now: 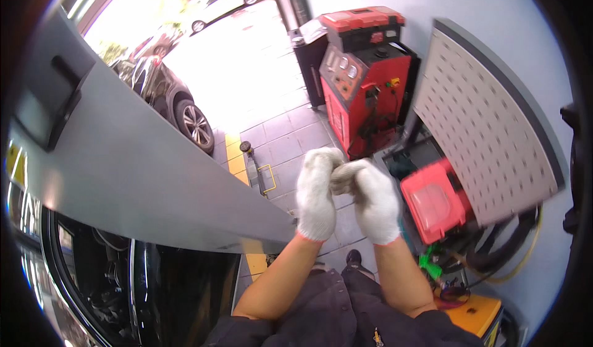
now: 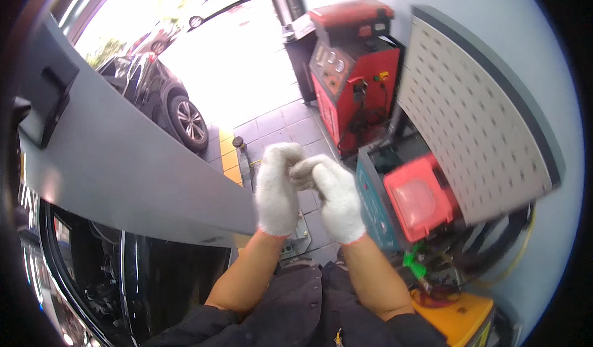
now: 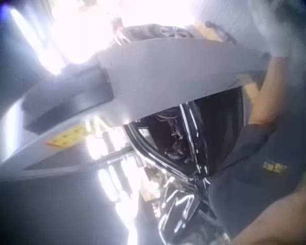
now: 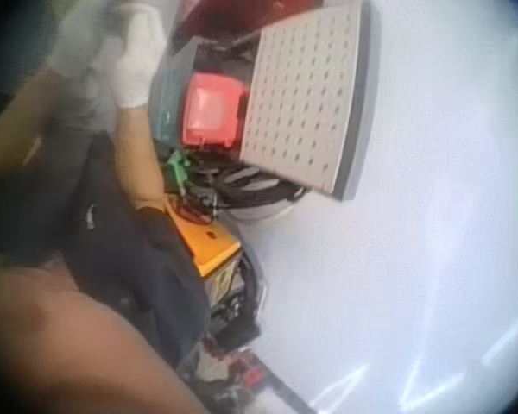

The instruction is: The person walks through a garage, retrieves an air hose from a compressor, and inflates two car tires. They connect the hose to each tire valve, hold it in place while air flows, then disconnect and move to the next tire.

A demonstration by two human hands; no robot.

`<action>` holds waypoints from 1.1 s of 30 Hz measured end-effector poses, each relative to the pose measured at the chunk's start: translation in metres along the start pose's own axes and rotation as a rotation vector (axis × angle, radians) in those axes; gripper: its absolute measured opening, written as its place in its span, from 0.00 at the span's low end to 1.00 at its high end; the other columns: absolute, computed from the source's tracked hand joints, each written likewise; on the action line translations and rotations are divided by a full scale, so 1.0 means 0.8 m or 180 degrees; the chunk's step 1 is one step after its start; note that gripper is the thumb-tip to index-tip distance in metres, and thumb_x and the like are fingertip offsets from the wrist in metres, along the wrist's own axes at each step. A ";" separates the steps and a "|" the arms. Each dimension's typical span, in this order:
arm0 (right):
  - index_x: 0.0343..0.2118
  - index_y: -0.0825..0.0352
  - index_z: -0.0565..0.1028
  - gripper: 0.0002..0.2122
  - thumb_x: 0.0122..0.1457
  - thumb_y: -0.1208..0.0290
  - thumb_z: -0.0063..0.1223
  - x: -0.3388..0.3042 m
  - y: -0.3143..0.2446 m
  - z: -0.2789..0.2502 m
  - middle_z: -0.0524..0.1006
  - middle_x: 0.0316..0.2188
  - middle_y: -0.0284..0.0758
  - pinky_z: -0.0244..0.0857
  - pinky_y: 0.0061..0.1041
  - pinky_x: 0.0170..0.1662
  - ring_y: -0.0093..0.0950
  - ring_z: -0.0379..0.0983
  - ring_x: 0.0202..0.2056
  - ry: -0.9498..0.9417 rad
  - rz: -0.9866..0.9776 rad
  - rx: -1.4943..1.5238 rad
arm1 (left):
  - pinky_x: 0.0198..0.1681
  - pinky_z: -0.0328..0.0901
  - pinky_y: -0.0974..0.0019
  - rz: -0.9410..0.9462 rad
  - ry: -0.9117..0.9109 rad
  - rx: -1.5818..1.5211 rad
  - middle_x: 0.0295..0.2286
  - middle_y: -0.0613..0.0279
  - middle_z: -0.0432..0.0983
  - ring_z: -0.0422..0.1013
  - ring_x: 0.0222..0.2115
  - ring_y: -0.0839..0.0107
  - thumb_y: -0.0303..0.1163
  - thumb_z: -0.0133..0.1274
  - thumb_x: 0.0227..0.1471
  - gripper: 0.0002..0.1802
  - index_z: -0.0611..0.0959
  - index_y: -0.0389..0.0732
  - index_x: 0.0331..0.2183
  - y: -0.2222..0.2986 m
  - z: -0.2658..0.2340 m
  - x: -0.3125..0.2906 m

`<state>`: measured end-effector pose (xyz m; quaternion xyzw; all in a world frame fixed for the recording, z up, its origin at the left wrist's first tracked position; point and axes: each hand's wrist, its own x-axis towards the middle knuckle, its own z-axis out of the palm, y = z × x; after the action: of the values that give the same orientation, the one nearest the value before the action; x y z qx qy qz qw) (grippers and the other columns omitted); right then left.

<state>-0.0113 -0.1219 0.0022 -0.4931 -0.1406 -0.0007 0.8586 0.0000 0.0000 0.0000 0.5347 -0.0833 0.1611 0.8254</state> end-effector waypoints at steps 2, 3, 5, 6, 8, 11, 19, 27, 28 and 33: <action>0.43 0.71 0.80 0.17 0.77 0.65 0.39 0.092 0.093 0.003 0.80 0.40 0.34 0.69 0.26 0.48 0.22 0.74 0.42 0.0160 0.0020 -0.0612 | 0.35 0.69 0.63 -0.0619 0.0649 0.0702 0.30 0.65 0.77 0.72 0.30 0.74 0.39 0.54 0.68 0.14 0.81 0.38 0.36 -0.071 -0.033 0.095; 0.44 0.70 0.80 0.17 0.77 0.65 0.39 0.129 0.140 -0.006 0.80 0.40 0.33 0.69 0.26 0.49 0.22 0.74 0.43 0.0397 0.0114 -0.0731 | 0.34 0.69 0.61 -0.0544 0.0829 0.1474 0.27 0.63 0.77 0.72 0.28 0.72 0.40 0.57 0.66 0.16 0.81 0.37 0.32 -0.116 -0.056 0.144; 0.45 0.69 0.80 0.17 0.78 0.64 0.39 0.219 0.233 -0.035 0.80 0.41 0.32 0.69 0.26 0.51 0.22 0.74 0.45 0.0733 0.0616 -0.0095 | 0.36 0.69 0.56 -0.0522 0.1343 0.2620 0.24 0.54 0.78 0.73 0.26 0.64 0.44 0.63 0.61 0.20 0.82 0.35 0.29 -0.213 -0.103 0.235; 0.47 0.69 0.80 0.17 0.78 0.63 0.39 0.261 0.276 -0.041 0.80 0.43 0.31 0.69 0.27 0.51 0.22 0.74 0.45 0.0680 0.0701 0.0280 | 0.36 0.69 0.51 -0.0937 0.1340 0.2481 0.25 0.49 0.79 0.74 0.26 0.55 0.46 0.62 0.60 0.20 0.83 0.36 0.32 -0.253 -0.136 0.282; 0.45 0.69 0.79 0.16 0.78 0.63 0.41 0.341 0.334 -0.052 0.79 0.41 0.31 0.69 0.26 0.49 0.22 0.74 0.43 0.0688 0.0805 0.0309 | 0.36 0.69 0.50 -0.0988 0.1051 0.2615 0.23 0.48 0.80 0.75 0.26 0.51 0.46 0.59 0.61 0.20 0.84 0.36 0.30 -0.310 -0.191 0.356; 0.58 0.73 0.76 0.20 0.78 0.61 0.39 0.487 0.415 -0.052 0.79 0.55 0.36 0.64 0.31 0.64 0.29 0.74 0.57 0.0299 0.1663 0.1353 | 0.38 0.68 0.45 -0.0451 0.0583 0.3537 0.23 0.42 0.80 0.77 0.29 0.42 0.46 0.52 0.64 0.25 0.83 0.35 0.24 -0.370 -0.298 0.475; 0.74 0.70 0.60 0.35 0.76 0.44 0.42 0.702 0.550 0.088 0.72 0.66 0.34 0.58 0.30 0.67 0.26 0.66 0.65 -0.1904 0.3368 -0.0144 | 0.39 0.73 0.38 -0.1015 0.2079 0.5461 0.29 0.38 0.84 0.81 0.32 0.39 0.48 0.43 0.67 0.31 0.89 0.33 0.30 -0.286 -0.693 0.677; 0.39 0.63 0.72 0.23 0.71 0.43 0.45 1.019 0.472 0.334 0.77 0.40 0.41 0.68 0.45 0.52 0.39 0.76 0.43 -0.3739 0.1634 0.2363 | 0.43 0.76 0.43 -0.3514 0.3041 0.4886 0.37 0.44 0.85 0.80 0.44 0.40 0.46 0.51 0.61 0.15 0.85 0.47 0.38 -0.223 -0.876 0.536; 0.42 0.62 0.73 0.21 0.69 0.44 0.50 1.029 0.466 0.383 0.78 0.43 0.42 0.66 0.49 0.56 0.41 0.75 0.46 -0.3781 0.1839 0.3037 | 0.42 0.75 0.41 -0.4088 0.2158 0.5279 0.34 0.46 0.85 0.81 0.42 0.42 0.40 0.56 0.55 0.10 0.83 0.50 0.40 -0.223 -0.865 0.527; 0.52 0.60 0.77 0.24 0.64 0.45 0.60 1.043 0.504 0.615 0.80 0.50 0.44 0.57 0.59 0.66 0.48 0.72 0.56 -0.5312 0.2151 0.4782 | 0.36 0.75 0.52 -0.3179 0.5877 0.2014 0.27 0.42 0.82 0.83 0.33 0.50 0.42 0.62 0.50 0.17 0.84 0.36 0.25 -0.191 -0.755 0.431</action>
<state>0.7283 0.6163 0.0963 0.2780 -0.4872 0.6342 0.5321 0.3555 0.5524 -0.2744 0.3693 0.8382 0.1610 0.3676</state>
